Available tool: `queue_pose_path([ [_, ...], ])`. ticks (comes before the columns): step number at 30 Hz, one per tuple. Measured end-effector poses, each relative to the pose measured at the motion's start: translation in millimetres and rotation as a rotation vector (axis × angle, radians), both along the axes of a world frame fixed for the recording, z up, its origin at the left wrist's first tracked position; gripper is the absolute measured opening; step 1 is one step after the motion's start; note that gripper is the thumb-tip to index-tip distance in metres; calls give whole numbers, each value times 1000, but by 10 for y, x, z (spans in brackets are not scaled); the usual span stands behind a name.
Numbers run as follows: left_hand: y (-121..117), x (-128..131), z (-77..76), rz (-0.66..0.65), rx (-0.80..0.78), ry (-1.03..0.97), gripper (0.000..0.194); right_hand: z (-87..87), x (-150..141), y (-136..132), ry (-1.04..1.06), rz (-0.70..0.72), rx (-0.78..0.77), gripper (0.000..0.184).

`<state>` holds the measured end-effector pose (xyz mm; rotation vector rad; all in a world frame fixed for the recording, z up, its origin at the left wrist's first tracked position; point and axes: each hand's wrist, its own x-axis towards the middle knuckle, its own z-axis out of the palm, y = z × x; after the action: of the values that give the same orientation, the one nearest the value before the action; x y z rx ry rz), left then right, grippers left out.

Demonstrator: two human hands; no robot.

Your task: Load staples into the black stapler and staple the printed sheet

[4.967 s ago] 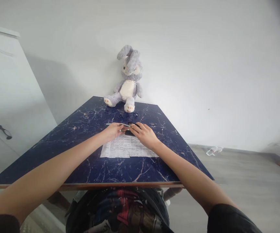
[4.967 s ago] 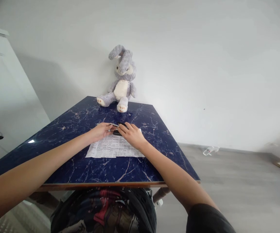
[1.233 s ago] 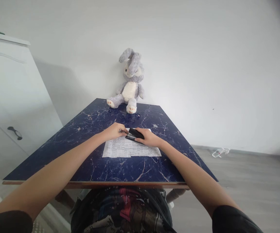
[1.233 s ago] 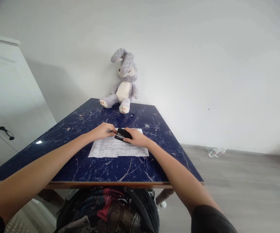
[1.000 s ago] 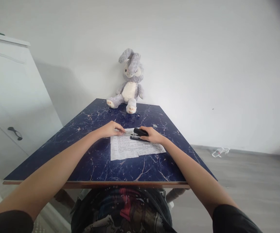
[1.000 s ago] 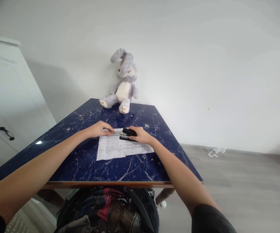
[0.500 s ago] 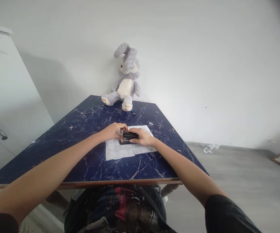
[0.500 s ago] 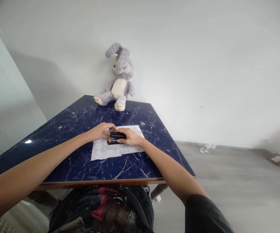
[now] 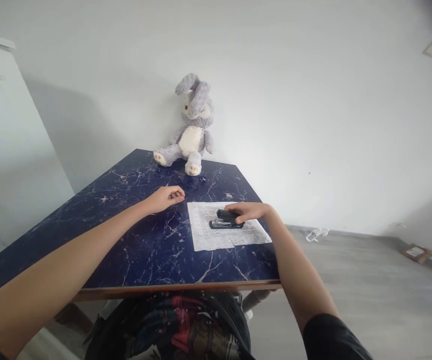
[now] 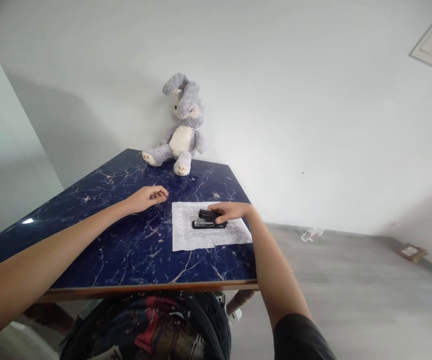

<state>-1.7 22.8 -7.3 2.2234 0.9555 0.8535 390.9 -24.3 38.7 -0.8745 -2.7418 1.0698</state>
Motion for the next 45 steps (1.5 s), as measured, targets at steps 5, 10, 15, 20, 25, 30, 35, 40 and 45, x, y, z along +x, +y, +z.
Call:
queue_pose_path([
  [5, 61, 3, -45, -29, -49, -79, 36, -275, 210, 222, 87, -470, 321, 79],
  [10, 43, -5, 4, 33, 20, -141, 37, -748, -150, 476, -348, -534, 392, 98],
  [15, 12, -13, 121, 188, 155, -281, 31, -844, -806, 666, -335, -477, 466, 91],
  [20, 71, -167, 269, 427, 395, -357, 21, -791, -1773, 849, -217, -362, 467, 83],
  [25, 191, -445, 408, 759, 506, -427, 15, -783, -2675, 933, -115, -221, 453, 75],
  [30, 171, -459, 417, 790, 486, -370, 15, -766, -2717, 845, -94, -233, 520, 72],
  [35, 85, -232, 263, 588, 466, -214, 18, -760, -2038, 568, -174, -341, 509, 67],
  [40, -5, 24, -23, 114, 231, 172, 27, -811, -1352, 248, -265, -464, 502, 65],
  [45, -141, 227, -176, -6, 270, 461, 41, -768, -1103, 127, -97, -563, 514, 60],
])
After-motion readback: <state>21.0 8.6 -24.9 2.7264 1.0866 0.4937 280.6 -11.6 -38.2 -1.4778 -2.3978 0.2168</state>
